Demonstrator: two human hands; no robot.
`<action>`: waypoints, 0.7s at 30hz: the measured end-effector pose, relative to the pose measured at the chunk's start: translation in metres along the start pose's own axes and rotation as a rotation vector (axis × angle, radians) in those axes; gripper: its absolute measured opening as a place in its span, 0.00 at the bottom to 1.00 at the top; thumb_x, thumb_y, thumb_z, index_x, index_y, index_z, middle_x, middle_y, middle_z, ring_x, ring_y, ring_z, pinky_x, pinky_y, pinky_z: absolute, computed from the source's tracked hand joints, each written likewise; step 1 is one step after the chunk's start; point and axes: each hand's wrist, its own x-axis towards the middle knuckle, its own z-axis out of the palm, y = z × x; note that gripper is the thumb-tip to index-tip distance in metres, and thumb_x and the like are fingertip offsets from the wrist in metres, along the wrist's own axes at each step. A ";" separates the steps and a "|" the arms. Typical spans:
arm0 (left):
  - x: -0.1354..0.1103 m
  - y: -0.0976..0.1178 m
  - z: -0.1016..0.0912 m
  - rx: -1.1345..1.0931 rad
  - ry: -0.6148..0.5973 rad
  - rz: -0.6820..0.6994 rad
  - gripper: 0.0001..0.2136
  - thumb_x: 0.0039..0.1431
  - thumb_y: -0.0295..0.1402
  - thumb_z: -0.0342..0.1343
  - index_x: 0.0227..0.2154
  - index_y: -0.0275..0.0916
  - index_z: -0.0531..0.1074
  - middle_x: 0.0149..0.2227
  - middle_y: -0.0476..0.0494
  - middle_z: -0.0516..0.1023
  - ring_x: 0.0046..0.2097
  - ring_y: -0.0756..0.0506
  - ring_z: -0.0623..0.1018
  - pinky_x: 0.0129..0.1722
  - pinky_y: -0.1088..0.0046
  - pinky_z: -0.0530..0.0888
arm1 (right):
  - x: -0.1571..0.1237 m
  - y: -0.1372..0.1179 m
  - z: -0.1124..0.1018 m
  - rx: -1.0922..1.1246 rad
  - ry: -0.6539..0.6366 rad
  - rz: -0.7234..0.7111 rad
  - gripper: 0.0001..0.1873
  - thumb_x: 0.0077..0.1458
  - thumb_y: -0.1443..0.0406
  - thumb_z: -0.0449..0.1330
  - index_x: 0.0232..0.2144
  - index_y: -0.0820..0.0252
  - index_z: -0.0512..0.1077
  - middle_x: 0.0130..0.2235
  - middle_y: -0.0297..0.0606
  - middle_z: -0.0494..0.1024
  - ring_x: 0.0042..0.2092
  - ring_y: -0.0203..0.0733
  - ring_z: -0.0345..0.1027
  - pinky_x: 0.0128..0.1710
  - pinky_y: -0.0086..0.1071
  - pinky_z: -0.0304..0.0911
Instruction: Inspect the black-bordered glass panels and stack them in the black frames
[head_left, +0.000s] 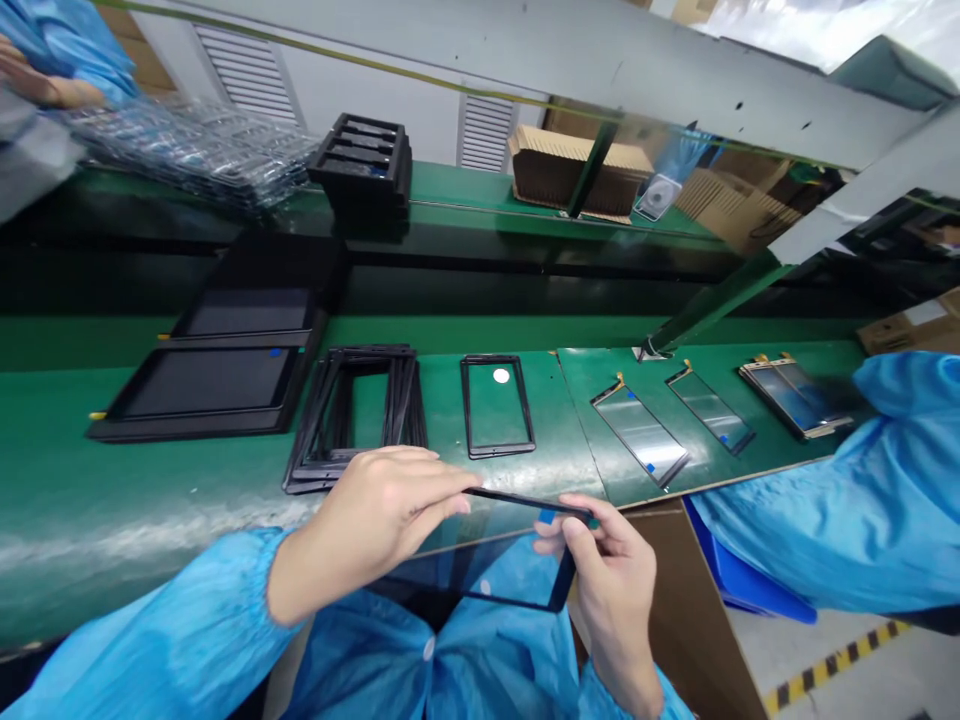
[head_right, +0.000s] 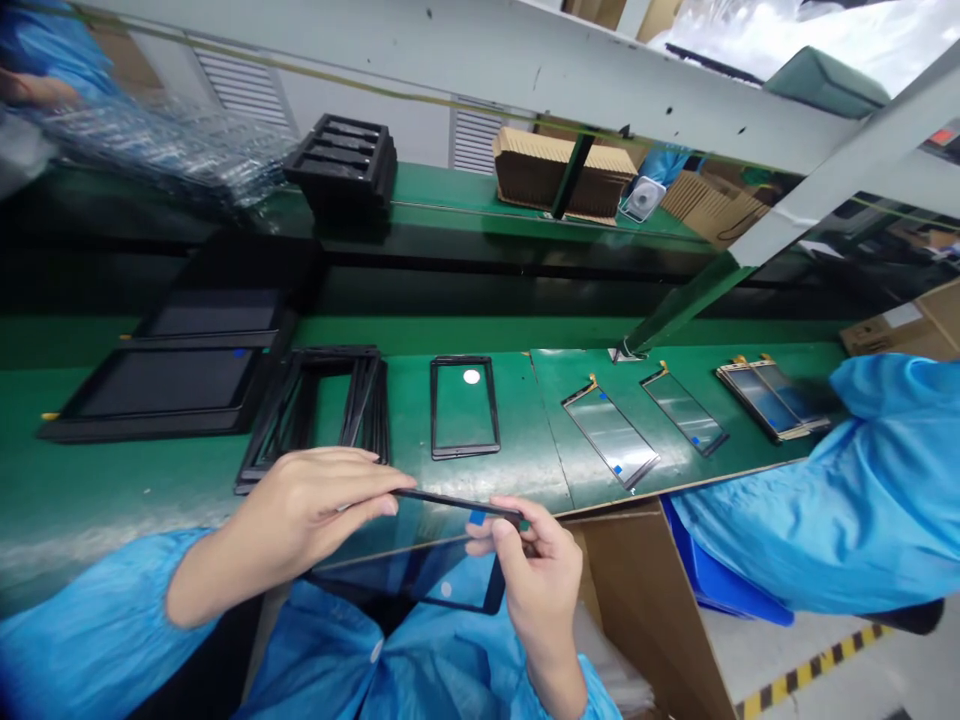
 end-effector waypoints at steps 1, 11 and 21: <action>-0.001 0.002 0.000 0.014 -0.003 0.001 0.11 0.74 0.32 0.55 0.47 0.38 0.83 0.41 0.44 0.90 0.38 0.41 0.87 0.41 0.65 0.80 | 0.001 -0.001 0.001 0.003 -0.003 0.007 0.15 0.63 0.53 0.71 0.44 0.57 0.83 0.25 0.40 0.87 0.32 0.52 0.87 0.34 0.35 0.81; 0.001 0.018 0.033 -0.613 -0.082 -0.511 0.17 0.76 0.37 0.51 0.58 0.44 0.82 0.45 0.42 0.90 0.38 0.43 0.89 0.38 0.71 0.82 | 0.018 -0.007 0.015 0.167 -0.294 0.093 0.23 0.64 0.47 0.67 0.55 0.49 0.83 0.41 0.43 0.90 0.39 0.50 0.87 0.44 0.40 0.81; -0.007 0.027 0.051 -1.121 0.184 -0.928 0.31 0.59 0.53 0.69 0.56 0.33 0.79 0.40 0.31 0.90 0.32 0.39 0.89 0.26 0.69 0.85 | 0.020 -0.006 0.010 0.225 -0.125 0.108 0.24 0.62 0.44 0.66 0.40 0.57 0.88 0.31 0.45 0.89 0.29 0.54 0.85 0.33 0.41 0.81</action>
